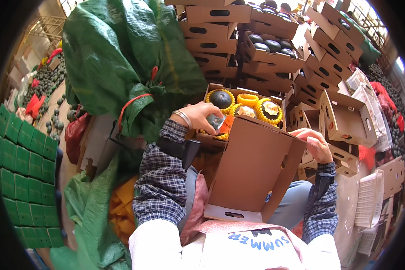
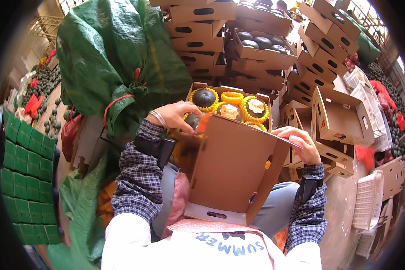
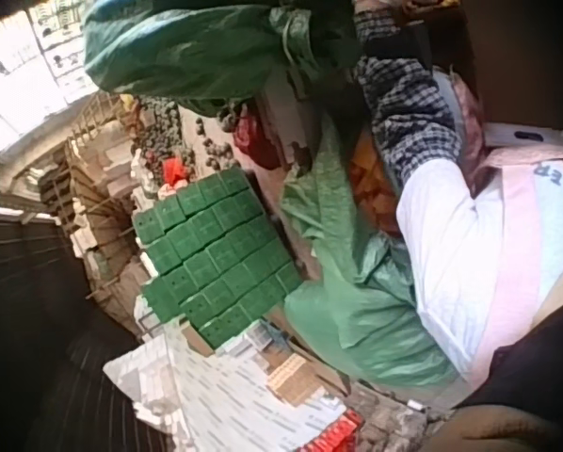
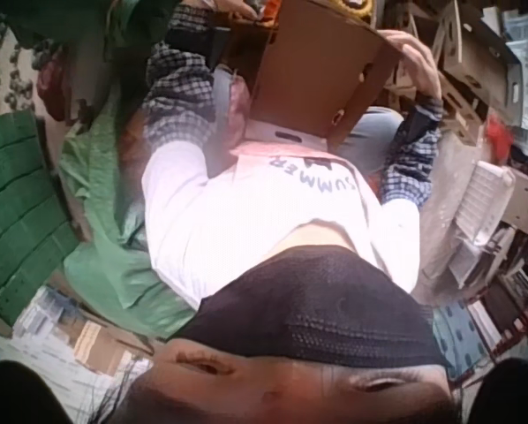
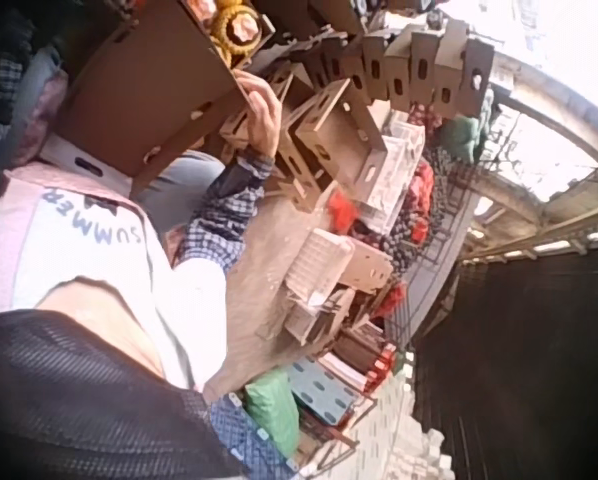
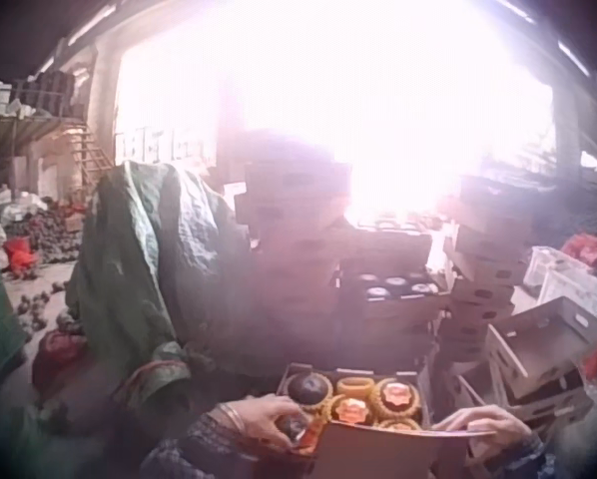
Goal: Assembling cardboard boxes and packing small pumpkins into them.
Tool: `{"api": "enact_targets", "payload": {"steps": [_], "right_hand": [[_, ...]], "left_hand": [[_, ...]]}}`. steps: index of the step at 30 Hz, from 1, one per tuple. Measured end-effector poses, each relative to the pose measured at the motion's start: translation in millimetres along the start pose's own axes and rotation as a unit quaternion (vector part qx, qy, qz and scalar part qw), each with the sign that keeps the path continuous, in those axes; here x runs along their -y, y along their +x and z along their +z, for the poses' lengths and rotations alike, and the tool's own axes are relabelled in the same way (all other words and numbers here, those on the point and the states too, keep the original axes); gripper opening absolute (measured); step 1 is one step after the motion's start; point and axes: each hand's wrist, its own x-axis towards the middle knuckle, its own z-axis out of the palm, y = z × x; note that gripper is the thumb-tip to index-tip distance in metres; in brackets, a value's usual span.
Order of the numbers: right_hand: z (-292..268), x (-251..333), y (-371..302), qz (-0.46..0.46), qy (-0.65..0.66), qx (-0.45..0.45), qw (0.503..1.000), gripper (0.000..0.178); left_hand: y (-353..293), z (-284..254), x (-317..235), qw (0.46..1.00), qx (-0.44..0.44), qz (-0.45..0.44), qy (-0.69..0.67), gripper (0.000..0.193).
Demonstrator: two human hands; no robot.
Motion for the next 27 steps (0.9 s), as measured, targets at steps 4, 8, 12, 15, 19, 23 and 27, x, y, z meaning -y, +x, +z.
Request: {"api": "enact_targets", "payload": {"steps": [4, 8, 12, 15, 19, 23, 27], "right_hand": [[-1, -5, -3, -0.001, 0.011, -0.021, 1.0, 0.032], [0, -3, -5, 0.004, -0.001, -0.021, 1.0, 0.036], [0, 5, -2, 0.024, -0.021, 0.027, 0.999, 0.04], [2, 22, 4, 0.088, -0.036, 0.083, 0.992, 0.048], [15, 51, 43, 0.174, -0.312, 0.209, 0.91, 0.072], [15, 37, 52, 0.182, -0.256, 0.258, 0.914, 0.095], [10, 27, 46, 0.163, -0.299, 0.244, 0.908, 0.097]], "left_hand": [[6, 1, -18, 0.995, 0.05, -0.082, 0.04, 0.065], [8, 17, -12, 1.0, -0.01, -0.014, 0.003, 0.074], [17, 17, -10, 0.996, 0.002, 0.028, -0.088, 0.064], [22, 22, -17, 0.998, 0.012, -0.031, -0.048, 0.055], [30, 31, -18, 0.997, -0.047, -0.057, -0.033, 0.031], [33, 36, -13, 0.993, -0.092, -0.059, -0.046, 0.021], [30, 35, -23, 0.991, -0.124, -0.05, 0.027, 0.024]]}}
